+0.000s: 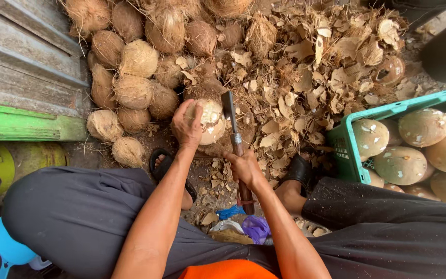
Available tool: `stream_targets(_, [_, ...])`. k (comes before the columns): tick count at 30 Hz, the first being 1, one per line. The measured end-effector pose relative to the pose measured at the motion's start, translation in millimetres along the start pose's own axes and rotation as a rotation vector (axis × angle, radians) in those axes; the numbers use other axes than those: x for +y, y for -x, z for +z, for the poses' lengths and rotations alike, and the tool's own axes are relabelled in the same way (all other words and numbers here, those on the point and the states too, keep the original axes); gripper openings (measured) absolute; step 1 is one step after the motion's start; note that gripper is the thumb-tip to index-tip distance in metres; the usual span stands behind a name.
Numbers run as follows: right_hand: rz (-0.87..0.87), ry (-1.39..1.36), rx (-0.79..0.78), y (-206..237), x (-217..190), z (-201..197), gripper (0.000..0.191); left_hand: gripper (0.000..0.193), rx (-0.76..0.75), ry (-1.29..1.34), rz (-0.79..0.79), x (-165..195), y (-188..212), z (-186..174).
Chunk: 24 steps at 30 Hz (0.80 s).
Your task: The person sits low and uses a heavy bladed machete to chop the fibrous husk off coconuts one at a time, rotating each coconut between strikes. Husked coconuts are placed into a green plastic crate beside them, while unhusked coconuts are drawn from a pile on the ground.
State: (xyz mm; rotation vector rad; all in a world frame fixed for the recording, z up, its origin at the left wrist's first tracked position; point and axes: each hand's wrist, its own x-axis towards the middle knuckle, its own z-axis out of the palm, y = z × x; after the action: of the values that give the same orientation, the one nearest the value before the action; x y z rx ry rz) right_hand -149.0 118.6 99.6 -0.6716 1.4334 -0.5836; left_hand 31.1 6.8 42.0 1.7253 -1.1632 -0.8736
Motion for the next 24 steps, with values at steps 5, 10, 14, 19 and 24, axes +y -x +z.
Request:
stream_targets(5, [-0.201, 0.006, 0.099, 6.6, -2.9, -9.9, 0.027, 0.055, -0.051, -0.018, 0.106, -0.9, -3.0, -4.5])
stream_targets(10, [-0.406, -0.248, 0.124, -11.5, 15.7, -5.6, 0.033, 0.058, -0.056, -0.017, 0.107, 0.3, -4.8, -4.5])
stream_targets(14, [0.131, -0.023, -0.027, -15.6, 27.1, -0.7, 0.02, 0.061, -0.089, -0.037, 0.027, 3.3, -7.0, -3.8])
stream_targets(19, [0.059, 0.178, 0.13, -10.0, 24.4, -3.8, 0.033, 0.067, -0.033, -0.067, 0.076, 13.6, -2.2, -5.8])
stream_targets(24, [-0.094, 0.188, 0.123, -4.0, 16.5, -14.0, 0.033, 0.097, 0.12, -0.475, 0.669, 25.4, 15.5, -4.2])
